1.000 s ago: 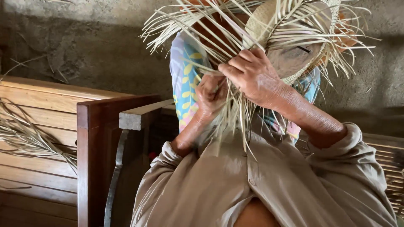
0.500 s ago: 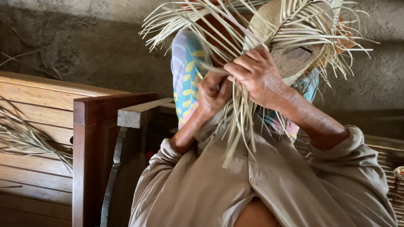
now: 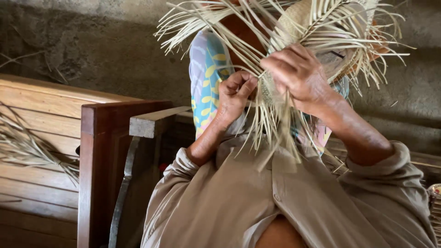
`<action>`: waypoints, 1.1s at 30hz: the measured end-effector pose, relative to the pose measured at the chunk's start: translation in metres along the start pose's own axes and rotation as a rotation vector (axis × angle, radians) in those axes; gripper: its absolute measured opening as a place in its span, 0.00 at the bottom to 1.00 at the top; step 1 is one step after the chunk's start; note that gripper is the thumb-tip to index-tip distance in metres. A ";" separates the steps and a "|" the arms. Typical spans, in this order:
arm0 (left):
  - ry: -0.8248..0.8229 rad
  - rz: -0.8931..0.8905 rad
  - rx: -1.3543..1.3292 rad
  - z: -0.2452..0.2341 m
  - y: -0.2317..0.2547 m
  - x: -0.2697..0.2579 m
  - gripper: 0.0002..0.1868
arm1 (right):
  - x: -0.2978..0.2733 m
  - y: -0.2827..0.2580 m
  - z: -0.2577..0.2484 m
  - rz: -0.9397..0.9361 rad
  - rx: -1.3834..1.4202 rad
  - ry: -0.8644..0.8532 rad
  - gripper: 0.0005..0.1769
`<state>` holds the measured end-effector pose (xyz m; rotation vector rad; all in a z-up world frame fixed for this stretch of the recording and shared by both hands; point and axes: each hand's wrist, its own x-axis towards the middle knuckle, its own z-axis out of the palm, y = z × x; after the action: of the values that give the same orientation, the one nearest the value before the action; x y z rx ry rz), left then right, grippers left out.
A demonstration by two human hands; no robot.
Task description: Weaving a hat from dried plant fibers using manual interlacing techniques
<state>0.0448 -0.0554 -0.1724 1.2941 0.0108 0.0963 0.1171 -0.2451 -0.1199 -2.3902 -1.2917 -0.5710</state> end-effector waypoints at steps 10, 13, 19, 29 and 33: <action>0.030 0.054 0.084 -0.008 -0.014 0.001 0.04 | 0.014 -0.019 -0.013 -0.266 -0.253 -0.119 0.08; -0.020 0.141 0.240 -0.009 -0.004 0.002 0.08 | 0.013 -0.012 0.003 -0.231 -0.235 -0.198 0.09; -0.057 0.299 0.554 -0.006 -0.012 0.005 0.12 | 0.030 -0.009 0.009 -0.054 -0.092 -0.295 0.13; -0.060 0.115 0.103 -0.001 -0.001 0.010 0.05 | 0.001 -0.006 -0.006 -0.135 -0.117 -0.117 0.05; 0.076 0.247 0.344 -0.002 -0.023 0.013 0.15 | 0.022 -0.001 0.014 -0.109 -0.106 -0.087 0.05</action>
<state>0.0593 -0.0592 -0.1947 1.6312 -0.0703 0.3679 0.1299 -0.2221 -0.1206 -2.4662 -1.4714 -0.5852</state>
